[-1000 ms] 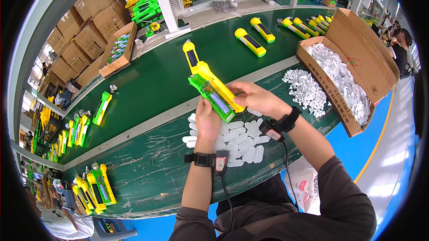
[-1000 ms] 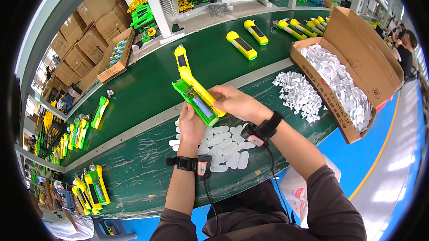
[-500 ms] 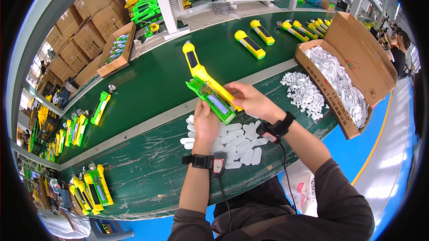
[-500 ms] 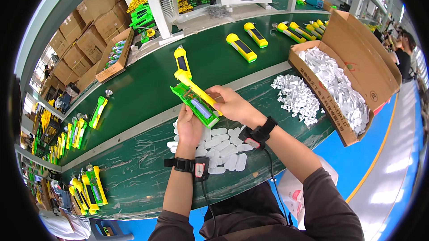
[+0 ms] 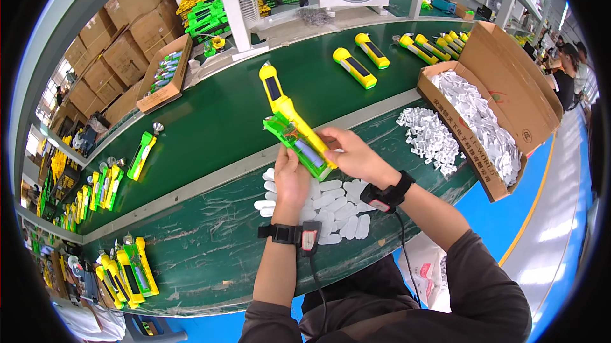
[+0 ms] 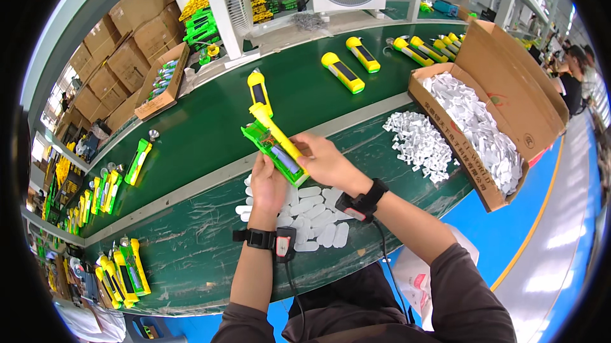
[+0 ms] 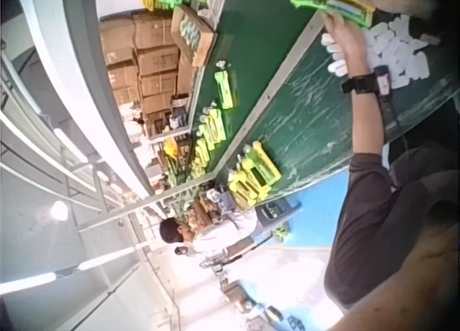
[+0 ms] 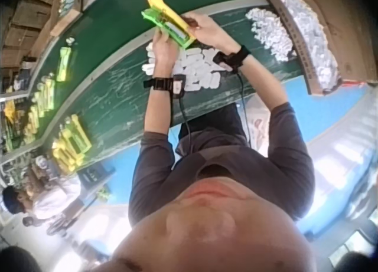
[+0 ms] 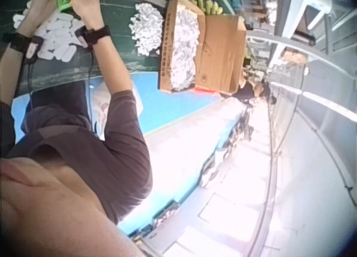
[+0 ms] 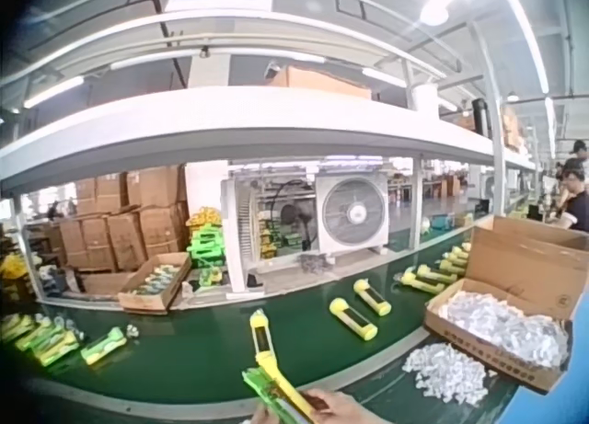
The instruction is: Manually assemble flashlight components on a factory assembly line.
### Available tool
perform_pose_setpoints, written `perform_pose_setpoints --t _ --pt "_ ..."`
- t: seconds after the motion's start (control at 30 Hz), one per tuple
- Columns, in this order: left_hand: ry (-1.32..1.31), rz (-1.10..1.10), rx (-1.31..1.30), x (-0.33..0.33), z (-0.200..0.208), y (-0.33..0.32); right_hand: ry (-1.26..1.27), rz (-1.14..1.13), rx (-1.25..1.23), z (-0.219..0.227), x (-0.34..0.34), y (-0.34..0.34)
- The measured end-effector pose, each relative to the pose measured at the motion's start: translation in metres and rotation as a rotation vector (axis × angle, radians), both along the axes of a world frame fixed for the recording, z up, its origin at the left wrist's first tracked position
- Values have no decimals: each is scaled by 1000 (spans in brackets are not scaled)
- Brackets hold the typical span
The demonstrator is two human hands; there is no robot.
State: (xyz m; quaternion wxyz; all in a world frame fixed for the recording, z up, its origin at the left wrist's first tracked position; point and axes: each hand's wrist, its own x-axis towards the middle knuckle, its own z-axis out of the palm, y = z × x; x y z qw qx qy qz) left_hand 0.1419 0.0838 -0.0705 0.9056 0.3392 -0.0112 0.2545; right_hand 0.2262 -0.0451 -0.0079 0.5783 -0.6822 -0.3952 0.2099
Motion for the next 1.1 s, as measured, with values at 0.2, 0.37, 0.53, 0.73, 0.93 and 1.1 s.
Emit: perform_pose_setpoints --t 0.2,0.37,0.53,0.73,0.93,1.1 --pt "212 123 159 -23 -20 15 -179 71 -41 -11 -25 16" --pt "237 93 231 -23 2 2 -359 -9 -13 -9 -24 7" --pt "268 67 182 -15 1 -1 -616 42 -311 -8 0 -38" --pt "259 133 135 -15 6 -3 -833 354 -386 -28 -18 -78" --pt "294 163 169 -20 10 -6 -851 281 -301 -39 -16 -69" --pt "286 133 179 -23 6 -3 -684 202 -333 -42 0 -62"
